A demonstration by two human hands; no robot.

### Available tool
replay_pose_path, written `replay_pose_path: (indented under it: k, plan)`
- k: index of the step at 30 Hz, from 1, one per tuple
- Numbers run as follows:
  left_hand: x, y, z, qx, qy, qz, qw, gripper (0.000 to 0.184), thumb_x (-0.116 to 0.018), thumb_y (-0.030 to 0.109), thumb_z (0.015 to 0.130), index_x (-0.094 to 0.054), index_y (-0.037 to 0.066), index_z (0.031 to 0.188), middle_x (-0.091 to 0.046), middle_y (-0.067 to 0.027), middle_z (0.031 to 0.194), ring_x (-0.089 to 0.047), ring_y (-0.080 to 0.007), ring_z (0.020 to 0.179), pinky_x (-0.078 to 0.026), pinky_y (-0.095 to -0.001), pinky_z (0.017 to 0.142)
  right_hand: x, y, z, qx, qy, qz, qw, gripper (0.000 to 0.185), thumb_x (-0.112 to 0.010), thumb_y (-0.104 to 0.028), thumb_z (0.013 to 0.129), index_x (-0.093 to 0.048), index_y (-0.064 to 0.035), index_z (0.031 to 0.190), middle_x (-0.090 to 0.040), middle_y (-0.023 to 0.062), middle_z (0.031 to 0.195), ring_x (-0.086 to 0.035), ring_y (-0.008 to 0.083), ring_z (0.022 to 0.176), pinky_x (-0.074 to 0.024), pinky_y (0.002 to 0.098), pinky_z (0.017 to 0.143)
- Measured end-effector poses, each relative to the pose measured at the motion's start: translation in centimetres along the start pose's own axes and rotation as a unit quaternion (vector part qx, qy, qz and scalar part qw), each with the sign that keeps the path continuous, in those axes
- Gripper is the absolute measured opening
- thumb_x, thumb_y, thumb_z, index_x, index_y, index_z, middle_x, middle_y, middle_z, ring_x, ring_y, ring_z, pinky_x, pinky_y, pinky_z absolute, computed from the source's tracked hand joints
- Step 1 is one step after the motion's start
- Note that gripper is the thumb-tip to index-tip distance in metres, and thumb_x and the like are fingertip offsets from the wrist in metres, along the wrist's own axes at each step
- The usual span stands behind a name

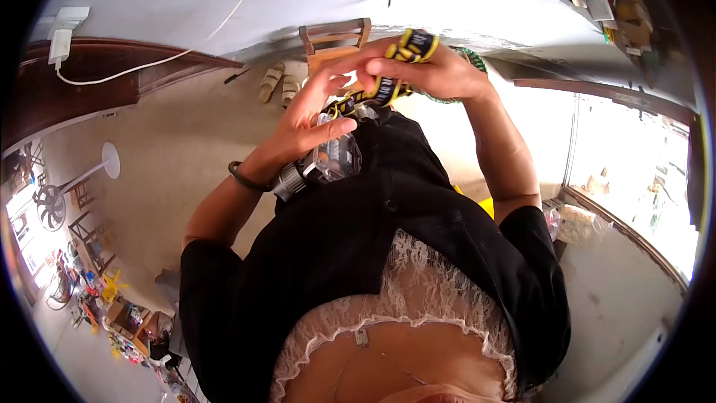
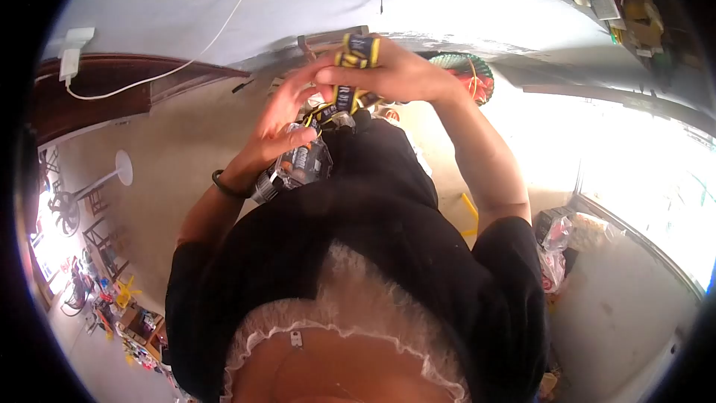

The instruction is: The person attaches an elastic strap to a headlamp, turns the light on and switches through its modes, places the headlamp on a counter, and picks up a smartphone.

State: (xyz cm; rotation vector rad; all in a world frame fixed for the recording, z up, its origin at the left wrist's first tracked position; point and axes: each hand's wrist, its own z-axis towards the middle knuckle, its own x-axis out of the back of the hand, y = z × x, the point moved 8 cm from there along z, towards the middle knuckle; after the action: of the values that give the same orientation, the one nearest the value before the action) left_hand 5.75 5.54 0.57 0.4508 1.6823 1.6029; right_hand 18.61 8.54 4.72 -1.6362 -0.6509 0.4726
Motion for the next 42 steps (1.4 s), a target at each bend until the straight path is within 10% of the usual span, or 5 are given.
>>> replay_pose_path:
  k: [12,18,27,36,42]
  plan:
    - [1.0,-1.5,-1.2,0.082,0.082,-0.101,0.988,0.016,-0.064,0.0,0.092,-0.063,0.002,0.108,-0.054,-0.005,0.121,-0.05,-0.0158,0.114,-0.038,-0.032,0.099,-1.8,-1.5,2.0,0.111,0.03,-0.117,0.987,0.037,-0.073,-0.025,0.09,-0.066,-0.0011,0.117,-0.067,0.0062,0.1,-0.063,0.0175,0.091,-0.0506,0.0324,0.085]
    - [1.2,-0.6,-0.9,0.037,0.072,-0.075,0.994,0.009,-0.064,0.0,0.092,-0.056,0.005,0.089,-0.056,-0.0029,0.102,-0.051,-0.0137,0.102,-0.038,-0.0313,0.093,1.2,-1.9,0.7,0.09,0.093,-0.052,0.99,0.056,-0.08,-0.025,0.08,-0.062,-0.0068,0.13,-0.066,0.0052,0.097,-0.062,0.0123,0.094,-0.0523,0.0291,0.084]
    - [1.9,-0.9,-1.0,0.018,0.069,-0.042,0.997,0.011,-0.064,0.0,0.092,-0.055,0.006,0.091,-0.054,-0.0018,0.101,-0.048,-0.012,0.096,-0.037,-0.0286,0.086,2.4,-0.9,-0.8,0.082,0.137,-0.018,0.987,0.058,-0.036,-0.047,0.106,-0.066,0.0003,0.121,-0.058,0.0018,0.071,-0.046,0.0053,0.057,-0.0378,0.0207,0.051]
    - [1.2,0.3,-0.8,0.025,0.08,-0.032,0.996,0.01,-0.055,-0.001,0.095,-0.053,0.003,0.104,-0.056,-0.0148,0.127,-0.054,-0.0217,0.12,-0.038,-0.0393,0.107,2.7,1.9,-1.8,-0.046,0.103,-0.076,0.991,0.047,-0.049,-0.043,0.103,-0.061,-0.0017,0.122,-0.056,-0.0024,0.073,-0.045,0.0042,0.057,-0.0349,0.021,0.051]
    - [1.4,0.3,-1.2,0.01,0.076,-0.025,0.997,0.021,-0.057,0.005,0.096,-0.052,0.002,0.117,-0.066,-0.0115,0.109,-0.061,-0.0174,0.107,-0.044,-0.0353,0.098,1.8,1.8,-2.0,-0.013,0.129,-0.01,0.991,0.042,-0.056,-0.043,0.1,-0.056,-0.0072,0.122,-0.049,-0.0052,0.072,-0.041,0.0019,0.058,-0.0314,0.0218,0.049]
